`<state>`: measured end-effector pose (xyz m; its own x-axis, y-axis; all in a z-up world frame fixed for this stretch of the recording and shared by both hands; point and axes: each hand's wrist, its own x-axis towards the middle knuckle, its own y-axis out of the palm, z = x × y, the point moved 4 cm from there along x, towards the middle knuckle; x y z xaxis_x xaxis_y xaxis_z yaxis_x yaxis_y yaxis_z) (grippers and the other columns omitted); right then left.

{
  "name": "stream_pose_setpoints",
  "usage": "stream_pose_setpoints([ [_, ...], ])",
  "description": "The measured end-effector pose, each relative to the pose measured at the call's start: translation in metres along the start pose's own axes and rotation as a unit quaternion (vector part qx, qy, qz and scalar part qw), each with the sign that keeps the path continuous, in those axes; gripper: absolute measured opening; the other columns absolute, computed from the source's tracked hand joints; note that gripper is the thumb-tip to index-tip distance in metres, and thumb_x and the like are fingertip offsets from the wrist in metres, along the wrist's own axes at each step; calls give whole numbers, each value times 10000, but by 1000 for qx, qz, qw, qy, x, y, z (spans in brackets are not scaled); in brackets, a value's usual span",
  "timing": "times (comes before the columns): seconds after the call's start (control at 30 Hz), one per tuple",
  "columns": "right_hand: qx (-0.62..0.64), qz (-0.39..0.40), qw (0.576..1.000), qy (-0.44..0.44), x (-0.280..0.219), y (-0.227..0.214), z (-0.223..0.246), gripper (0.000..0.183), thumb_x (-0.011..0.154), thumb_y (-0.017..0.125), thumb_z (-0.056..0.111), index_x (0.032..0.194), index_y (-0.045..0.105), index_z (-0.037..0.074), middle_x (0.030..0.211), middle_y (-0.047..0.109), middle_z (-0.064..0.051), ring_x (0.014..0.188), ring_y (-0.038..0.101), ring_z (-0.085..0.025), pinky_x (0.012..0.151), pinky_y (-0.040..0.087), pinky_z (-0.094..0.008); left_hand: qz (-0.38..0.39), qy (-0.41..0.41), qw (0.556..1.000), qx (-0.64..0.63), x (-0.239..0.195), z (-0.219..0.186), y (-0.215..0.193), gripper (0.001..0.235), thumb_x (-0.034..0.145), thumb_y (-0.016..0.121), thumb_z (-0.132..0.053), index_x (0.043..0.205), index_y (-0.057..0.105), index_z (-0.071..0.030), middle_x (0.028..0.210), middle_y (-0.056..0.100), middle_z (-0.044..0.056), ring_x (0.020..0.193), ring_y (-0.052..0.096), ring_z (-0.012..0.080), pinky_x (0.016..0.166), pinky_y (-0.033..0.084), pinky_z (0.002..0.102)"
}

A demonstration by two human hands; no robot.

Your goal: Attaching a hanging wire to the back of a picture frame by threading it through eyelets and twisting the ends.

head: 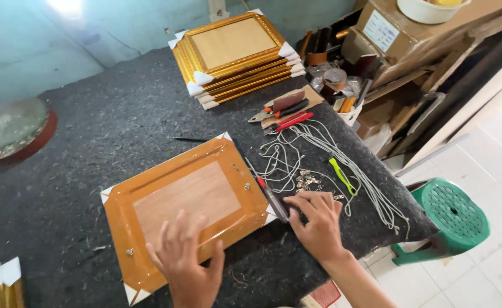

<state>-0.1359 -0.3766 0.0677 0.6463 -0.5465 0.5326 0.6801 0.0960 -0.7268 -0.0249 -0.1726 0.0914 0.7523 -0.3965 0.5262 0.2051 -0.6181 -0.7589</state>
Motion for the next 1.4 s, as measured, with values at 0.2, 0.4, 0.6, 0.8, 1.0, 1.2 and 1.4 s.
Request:
stream_pose_setpoints([
  [0.2, -232, 246, 894, 295, -5, -45, -61, 510, 685, 547, 600, 1150, 477, 403, 1055, 544, 99, 1090, 427, -179, 839, 238, -376, 204, 170, 917, -299, 31, -73, 17, 285, 781, 559, -178, 1063, 551, -142, 1181, 520, 76, 1061, 509, 264, 848, 408, 405],
  [0.4, -51, 18, 965, 255, -8, -60, -75, 152, 760, 632, 283, 880, 690, 210, 842, 689, 47, 831, 588, -145, 763, 432, -311, 526, -16, 805, -273, 43, -125, 68, 195, 847, 473, -322, 818, 600, -175, 646, 612, -52, 600, 566, 119, 596, 416, 275],
  [0.6, 112, -42, 992, 36, 6, -63, 11, 64, 669, 672, 98, 723, 637, 98, 732, 653, -5, 710, 610, -150, 676, 379, -270, 621, -299, 548, -474, 49, -181, 94, 375, 919, 352, -277, 1042, 568, 3, 979, 631, 112, 897, 593, 176, 832, 451, 232],
  [0.8, 587, -32, 609, 533, -13, -18, -1, 332, 910, 321, 349, 904, 493, 65, 710, 391, -52, 606, 350, -171, 544, 269, -314, 479, -159, 800, -325, 78, -158, 76, 393, 910, 281, -316, 599, 391, -101, 564, 438, 28, 588, 399, 153, 581, 305, 326],
  [1.0, 671, -50, 430, 602, 34, -2, -6, 216, 899, 440, 196, 946, 559, 22, 905, 605, -132, 845, 562, -239, 852, 441, -343, 532, -279, 666, -443, 30, -125, 89, 334, 884, 445, -264, 587, 317, -182, 522, 283, -45, 483, 224, 73, 463, 161, 278],
  [1.2, 675, -55, 426, 600, 64, 4, -38, 159, 949, 386, 197, 855, 509, 161, 830, 592, 24, 774, 568, -125, 766, 413, -326, 208, -558, 510, -621, 50, -56, 79, 394, 937, 380, -315, 576, 356, -158, 503, 272, -26, 400, 275, 114, 352, 201, 238],
  [1.4, 673, -76, 394, 622, 53, 23, -48, 192, 955, 384, 213, 850, 528, 142, 841, 596, 2, 838, 586, -153, 831, 451, -344, -12, -519, 528, -672, 73, 23, 70, 342, 918, 390, -272, 595, 341, -170, 474, 183, -56, 383, 142, 63, 350, 100, 219],
])
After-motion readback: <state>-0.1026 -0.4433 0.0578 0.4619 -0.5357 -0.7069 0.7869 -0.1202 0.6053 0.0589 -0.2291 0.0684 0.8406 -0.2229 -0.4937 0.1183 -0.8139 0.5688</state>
